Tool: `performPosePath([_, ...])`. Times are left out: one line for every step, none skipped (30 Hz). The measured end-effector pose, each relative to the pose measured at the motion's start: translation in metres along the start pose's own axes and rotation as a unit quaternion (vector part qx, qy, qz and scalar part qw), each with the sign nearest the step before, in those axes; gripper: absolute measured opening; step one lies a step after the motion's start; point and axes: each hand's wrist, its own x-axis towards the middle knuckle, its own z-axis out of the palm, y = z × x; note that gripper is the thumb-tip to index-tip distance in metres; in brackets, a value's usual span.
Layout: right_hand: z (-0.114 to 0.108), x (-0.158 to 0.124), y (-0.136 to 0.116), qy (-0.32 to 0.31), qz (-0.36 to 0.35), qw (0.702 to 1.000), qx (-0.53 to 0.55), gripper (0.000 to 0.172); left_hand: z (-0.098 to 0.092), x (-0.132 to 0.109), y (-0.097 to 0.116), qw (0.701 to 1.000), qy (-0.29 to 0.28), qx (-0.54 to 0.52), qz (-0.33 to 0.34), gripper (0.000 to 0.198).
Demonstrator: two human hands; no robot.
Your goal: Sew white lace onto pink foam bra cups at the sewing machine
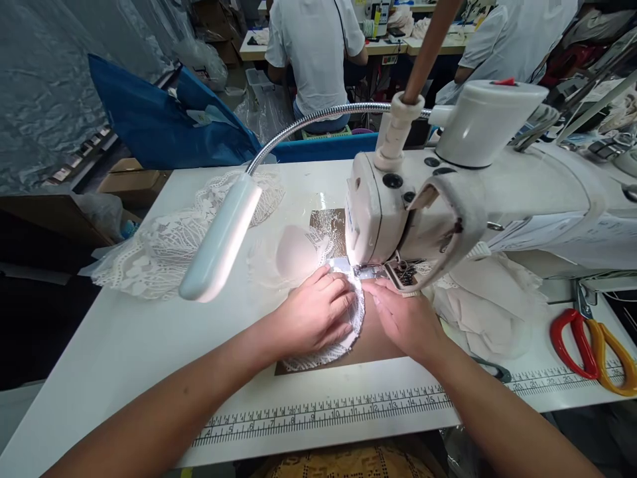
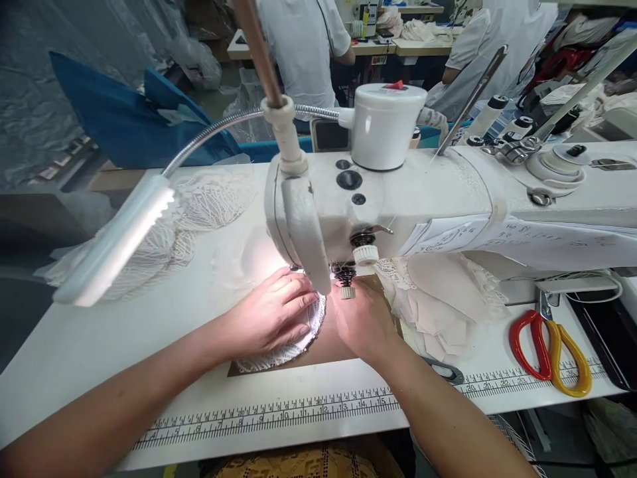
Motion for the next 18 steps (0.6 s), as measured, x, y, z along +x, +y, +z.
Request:
performPosePath([0.001,0.0,-0.001,0.005,-0.006,1.0,-0.001,0.037,0.002,0.0,0.0,1.0,-0.001,-0.001,0.0,0.035])
performPosePath([0.001,-0.001,-0.001,0.011,-0.013,1.0,0.0,0.037,0.003,0.0,-0.001,1.0,-0.001,-0.003,-0.001,0.035])
performPosePath([0.002,-0.001,-0.002,0.018,-0.021,1.0,0.002,0.037,0.004,0.0,-0.001,1.0,0.001,-0.005,-0.001,0.035])
performPosePath([0.003,-0.001,-0.002,0.024,-0.031,0.999,0.003,0.037,0.004,0.0,-0.002,1.0,0.003,-0.009,-0.002,0.034])
performPosePath([0.003,-0.001,-0.002,0.03,-0.04,0.999,0.002,0.036,0.004,0.0,-0.003,1.0,0.006,-0.012,-0.003,0.034])
performPosePath([0.004,-0.001,-0.002,0.035,-0.048,0.998,-0.002,0.036,0.004,0.0,-0.003,1.0,0.006,-0.015,-0.004,0.034])
performPosePath([0.005,-0.001,-0.001,0.04,-0.055,0.998,-0.006,0.035,0.004,-0.001,-0.004,1.0,0.006,-0.018,-0.004,0.033])
performPosePath([0.005,-0.001,-0.001,0.043,-0.061,0.997,-0.012,0.034,0.003,-0.001,-0.004,1.0,0.004,-0.02,-0.004,0.033])
performPosePath([0.005,-0.002,-0.001,0.044,-0.066,0.997,-0.017,0.034,0.003,-0.001,-0.005,1.0,0.001,-0.022,-0.003,0.033])
performPosePath([0.006,-0.002,0.0,0.043,-0.07,0.996,-0.023,0.033,0.003,-0.002,-0.006,1.0,0.0,-0.025,-0.003,0.033])
performPosePath([0.006,-0.002,0.0,0.042,-0.072,0.996,-0.029,0.033,0.003,-0.002,-0.007,1.0,-0.001,-0.027,-0.003,0.034])
performPosePath([0.006,-0.002,-0.001,0.038,-0.073,0.996,-0.034,0.033,0.004,-0.003,-0.008,1.0,0.0,-0.029,-0.002,0.034])
performPosePath([0.006,-0.002,-0.001,0.033,-0.071,0.996,-0.04,0.034,0.004,-0.003,-0.009,1.0,0.0,-0.03,-0.003,0.034])
performPosePath([0.006,-0.001,-0.002,0.028,-0.067,0.996,-0.046,0.035,0.005,-0.004,-0.011,1.0,0.0,-0.029,-0.003,0.034])
performPosePath([0.006,0.0,-0.003,0.025,-0.063,0.996,-0.052,0.036,0.005,-0.004,-0.012,1.0,0.0,-0.027,-0.003,0.035])
performPosePath([0.006,0.001,-0.004,0.022,-0.058,0.996,-0.057,0.036,0.006,-0.003,-0.014,1.0,0.001,-0.023,-0.003,0.035])
performPosePath([0.007,0.002,-0.004,0.02,-0.053,0.996,-0.063,0.037,0.006,-0.003,-0.015,1.0,0.002,-0.019,-0.004,0.035])
performPosePath([0.007,0.002,-0.005,0.017,-0.048,0.996,-0.068,0.038,0.006,-0.003,-0.016,1.0,0.005,-0.015,-0.006,0.035])
